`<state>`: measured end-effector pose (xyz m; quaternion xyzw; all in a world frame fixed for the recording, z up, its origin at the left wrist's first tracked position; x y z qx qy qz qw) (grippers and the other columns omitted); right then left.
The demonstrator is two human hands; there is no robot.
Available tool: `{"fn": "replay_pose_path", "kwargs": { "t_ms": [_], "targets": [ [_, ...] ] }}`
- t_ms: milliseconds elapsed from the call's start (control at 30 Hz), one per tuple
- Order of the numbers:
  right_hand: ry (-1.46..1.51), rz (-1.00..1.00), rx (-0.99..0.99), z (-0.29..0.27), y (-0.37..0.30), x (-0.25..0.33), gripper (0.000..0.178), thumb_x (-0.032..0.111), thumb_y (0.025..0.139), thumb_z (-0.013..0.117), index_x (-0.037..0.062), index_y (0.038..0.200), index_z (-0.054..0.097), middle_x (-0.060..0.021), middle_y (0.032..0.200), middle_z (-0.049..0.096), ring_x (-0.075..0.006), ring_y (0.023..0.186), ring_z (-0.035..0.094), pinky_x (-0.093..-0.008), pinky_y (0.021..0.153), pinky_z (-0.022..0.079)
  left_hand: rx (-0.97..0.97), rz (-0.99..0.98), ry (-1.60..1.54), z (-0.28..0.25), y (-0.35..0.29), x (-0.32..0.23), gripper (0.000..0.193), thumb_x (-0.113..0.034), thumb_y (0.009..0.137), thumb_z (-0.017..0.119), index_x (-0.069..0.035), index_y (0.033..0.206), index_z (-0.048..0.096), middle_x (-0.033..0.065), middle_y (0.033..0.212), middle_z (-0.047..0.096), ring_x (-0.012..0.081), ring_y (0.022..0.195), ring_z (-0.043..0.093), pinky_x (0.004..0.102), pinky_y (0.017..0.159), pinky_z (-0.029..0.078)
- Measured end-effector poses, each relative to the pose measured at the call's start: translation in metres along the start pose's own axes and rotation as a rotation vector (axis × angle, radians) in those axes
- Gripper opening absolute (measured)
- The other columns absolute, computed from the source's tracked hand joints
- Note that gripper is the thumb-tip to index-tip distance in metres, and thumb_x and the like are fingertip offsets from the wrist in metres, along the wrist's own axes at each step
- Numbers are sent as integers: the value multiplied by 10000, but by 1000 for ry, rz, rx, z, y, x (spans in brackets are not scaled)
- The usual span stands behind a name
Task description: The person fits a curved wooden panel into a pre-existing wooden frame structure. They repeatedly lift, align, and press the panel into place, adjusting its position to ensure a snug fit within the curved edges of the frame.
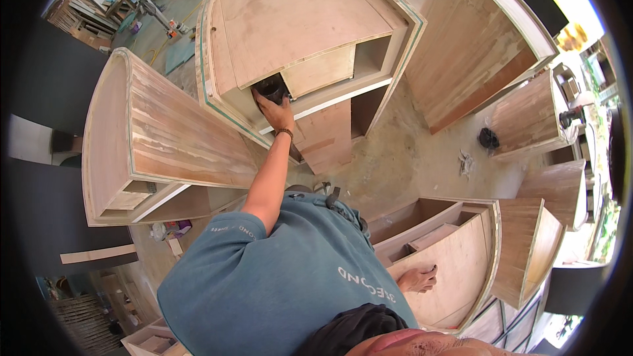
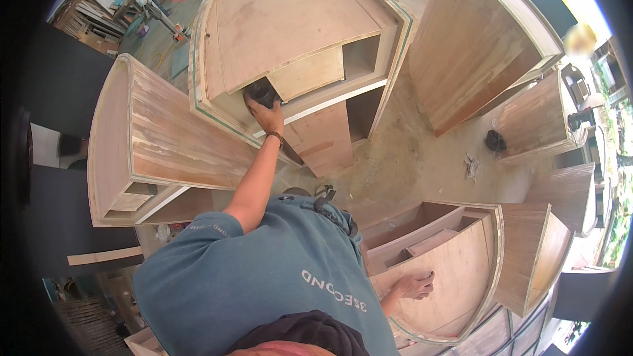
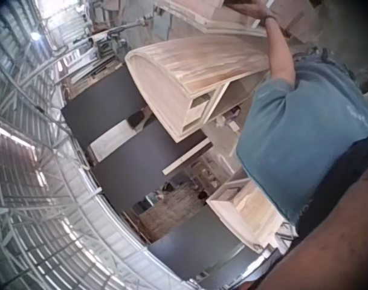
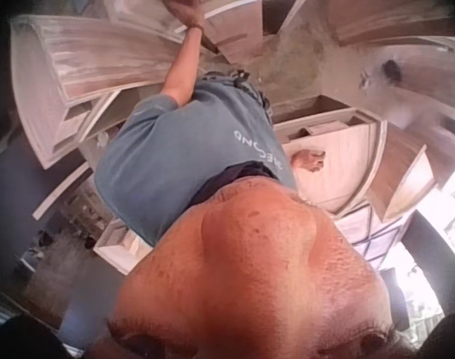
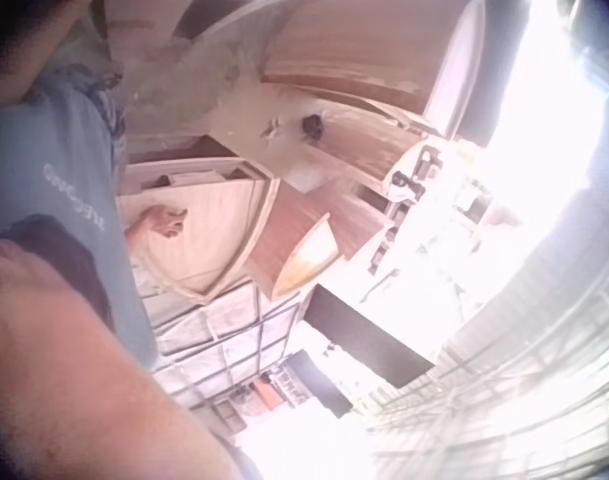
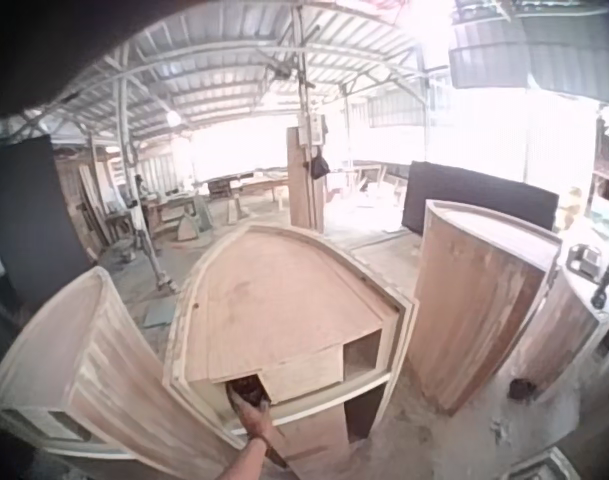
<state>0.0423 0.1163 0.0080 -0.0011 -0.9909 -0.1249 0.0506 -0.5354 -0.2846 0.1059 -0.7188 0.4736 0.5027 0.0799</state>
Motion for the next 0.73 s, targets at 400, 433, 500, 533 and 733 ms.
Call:
{"fn": "replay_pose_path", "kwargs": {
  "t_ms": [400,433,500,533,733],
  "targets": [
    [-35,18,17,2,0,-2,332,341,1043,431,279,1335,575,-66,1254,540,-307,1127,519,-481,928,411,51,85,-15,-17,-30,10,926,-169,816,803,2,1507,211,273,1486,373,445,1349,427,491,1097,407],
    [-27,11,12,2,0,-2,330,341,1043,430,280,1333,576,-64,1255,539,-306,1126,518,-479,928,410,75,89,-18,-21,-34,12,931,-190,817,806,3,1506,212,274,1485,376,445,1348,428,491,1094,410],
    [-35,25,22,2,0,-2,329,347,1045,429,285,1332,576,-60,1254,540,-304,1127,518,-476,930,407,127,63,-28,-29,-41,14,930,-227,822,805,3,1504,216,273,1478,385,444,1342,435,491,1086,417],
    [-41,29,27,2,1,-2,328,350,1046,429,287,1332,576,-59,1253,540,-303,1128,517,-474,931,405,155,33,-35,-34,-45,14,925,-244,826,802,2,1502,221,272,1472,391,442,1337,442,491,1083,420],
    [-51,58,63,7,2,-6,351,390,1043,444,300,1364,554,-61,1253,541,-292,1153,503,-469,949,397,242,127,-77,-81,-57,9,940,-334,820,810,-24,1506,246,262,1483,399,425,1336,460,483,1081,425]
  ]
}}
Point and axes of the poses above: each hand's wrist, its own y-axis towards the middle knuckle, its own z-axis out of the palm, x = y × z, the point moved 5 cm from there along y, towards the middle knuckle
